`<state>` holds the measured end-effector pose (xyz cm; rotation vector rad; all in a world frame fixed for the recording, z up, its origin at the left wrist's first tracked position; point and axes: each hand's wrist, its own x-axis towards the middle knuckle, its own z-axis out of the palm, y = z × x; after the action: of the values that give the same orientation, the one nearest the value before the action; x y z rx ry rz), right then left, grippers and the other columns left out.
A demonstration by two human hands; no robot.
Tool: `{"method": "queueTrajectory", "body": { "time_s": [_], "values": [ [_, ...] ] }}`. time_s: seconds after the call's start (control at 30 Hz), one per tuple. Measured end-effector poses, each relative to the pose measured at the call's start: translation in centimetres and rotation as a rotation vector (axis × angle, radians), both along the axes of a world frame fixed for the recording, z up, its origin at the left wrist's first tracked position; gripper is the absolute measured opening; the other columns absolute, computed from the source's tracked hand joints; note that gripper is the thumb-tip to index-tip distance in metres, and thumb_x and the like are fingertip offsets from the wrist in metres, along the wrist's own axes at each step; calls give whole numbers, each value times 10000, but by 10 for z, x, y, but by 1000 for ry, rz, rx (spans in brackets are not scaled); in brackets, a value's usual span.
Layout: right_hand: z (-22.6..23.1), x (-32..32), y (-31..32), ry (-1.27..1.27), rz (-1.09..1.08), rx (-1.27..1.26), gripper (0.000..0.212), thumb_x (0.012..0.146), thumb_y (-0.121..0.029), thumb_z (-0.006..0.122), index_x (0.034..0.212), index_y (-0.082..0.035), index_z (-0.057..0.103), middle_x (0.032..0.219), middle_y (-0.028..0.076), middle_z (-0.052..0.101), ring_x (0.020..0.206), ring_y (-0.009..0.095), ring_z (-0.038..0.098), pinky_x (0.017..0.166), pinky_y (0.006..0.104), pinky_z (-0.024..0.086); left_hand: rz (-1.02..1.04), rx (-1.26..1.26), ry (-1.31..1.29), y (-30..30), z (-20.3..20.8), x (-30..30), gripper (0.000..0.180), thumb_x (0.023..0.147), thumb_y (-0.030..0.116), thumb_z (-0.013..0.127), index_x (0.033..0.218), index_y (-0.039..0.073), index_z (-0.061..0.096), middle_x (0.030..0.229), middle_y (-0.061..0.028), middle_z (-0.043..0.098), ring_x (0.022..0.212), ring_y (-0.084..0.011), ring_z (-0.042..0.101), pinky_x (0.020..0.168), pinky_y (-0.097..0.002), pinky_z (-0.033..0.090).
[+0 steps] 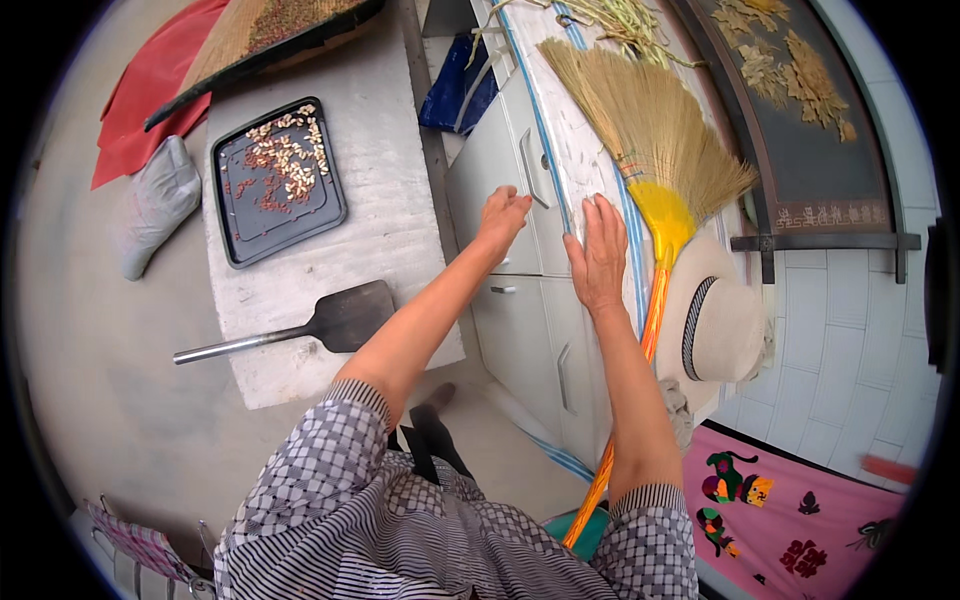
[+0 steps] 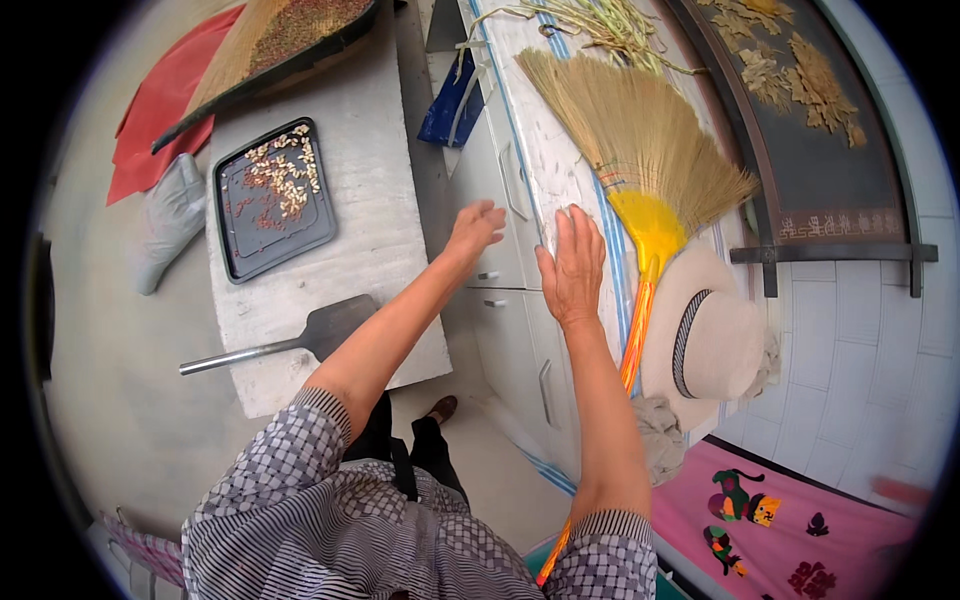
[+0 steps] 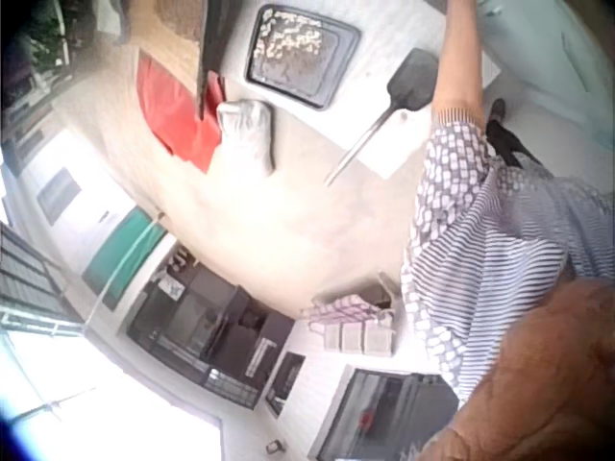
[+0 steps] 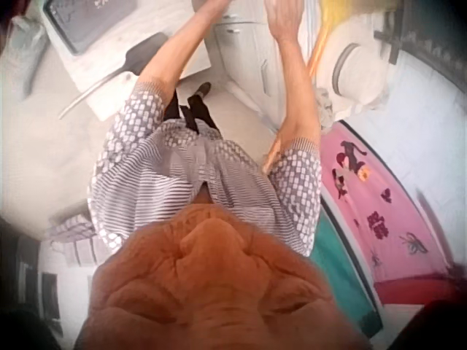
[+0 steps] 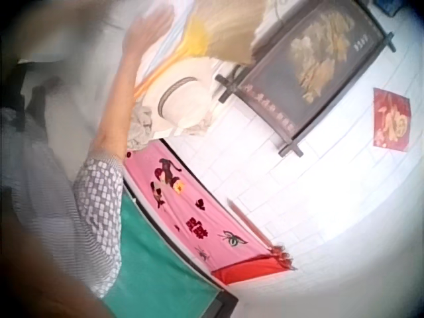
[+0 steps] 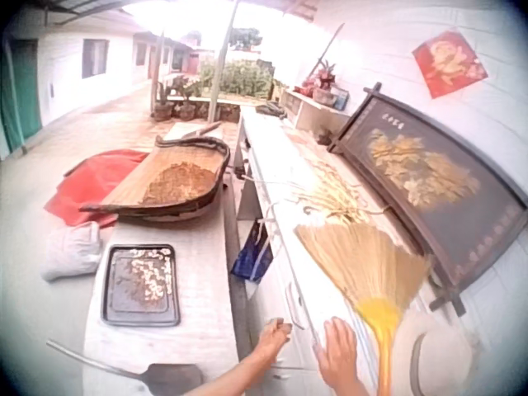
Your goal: The person searches through a drawer, retrieves a string and a small part, and then ties the string around the handle of a broom before attaching it to a door handle.
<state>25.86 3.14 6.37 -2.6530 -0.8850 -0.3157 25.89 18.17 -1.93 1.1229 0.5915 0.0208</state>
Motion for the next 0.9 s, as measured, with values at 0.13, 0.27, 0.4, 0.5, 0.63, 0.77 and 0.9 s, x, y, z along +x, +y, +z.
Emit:
{"method": "queueTrajectory", "body": {
  "time_s": [0.13, 0.27, 0.4, 0.5, 0.63, 0.77, 0.9],
  "values": [
    [2, 1, -3, 36, -26, -10, 528, 747, -141, 611, 1226, -31, 418, 1313, 158, 374, 1203, 346, 336, 1011, 421, 256, -15, -292, 149, -5, -4, 50, 232, 856, 206, 544, 996, 22, 530, 848, -70, 585, 763, -166, 582, 723, -335, 463],
    [8, 5, 4, 57, -29, -3, 531, 741, -145, 607, 1227, -37, 424, 1307, 155, 388, 1197, 343, 353, 1008, 420, 265, -112, -415, 134, 9, -9, 52, 103, 863, 202, 549, 850, 101, 532, 731, -7, 561, 690, -131, 566, 671, -309, 447],
    [9, 6, 7, 52, -25, -7, 523, 745, -148, 606, 1225, -36, 431, 1301, 155, 402, 1196, 342, 361, 1010, 418, 266, -85, -398, 158, 30, -13, 41, 102, 867, 192, 561, 815, 108, 538, 722, 7, 547, 671, -120, 561, 628, -287, 436],
    [7, 5, 3, 52, -32, -23, 521, 750, -152, 601, 1228, -35, 429, 1306, 155, 399, 1199, 341, 360, 1011, 416, 264, -56, -398, 132, 56, -15, 13, 111, 872, 194, 567, 801, 113, 540, 712, 16, 537, 659, -106, 554, 592, -259, 425],
    [8, 4, 3, 48, -46, -45, 502, 765, -158, 582, 1228, -36, 431, 1316, 151, 392, 1208, 340, 349, 1016, 416, 259, 29, -374, 126, 92, -7, -22, 145, 891, 196, 547, 790, 92, 543, 672, 14, 524, 594, -70, 523, 509, -202, 415],
    [9, 3, 3, 61, -58, -40, 486, 775, -157, 572, 1228, -43, 437, 1318, 139, 392, 1210, 328, 349, 1016, 404, 263, 61, -382, 113, 127, -10, -52, 140, 887, 201, 558, 815, 82, 550, 684, 11, 546, 595, -70, 528, 508, -196, 419],
    [9, 4, 2, 57, -48, -32, 474, 784, -165, 564, 1228, -49, 445, 1313, 132, 398, 1205, 324, 359, 1012, 395, 270, 78, -388, 79, 158, -20, -77, 125, 887, 185, 557, 839, 69, 562, 694, 2, 567, 594, -78, 544, 512, -192, 431]
  ]
}}
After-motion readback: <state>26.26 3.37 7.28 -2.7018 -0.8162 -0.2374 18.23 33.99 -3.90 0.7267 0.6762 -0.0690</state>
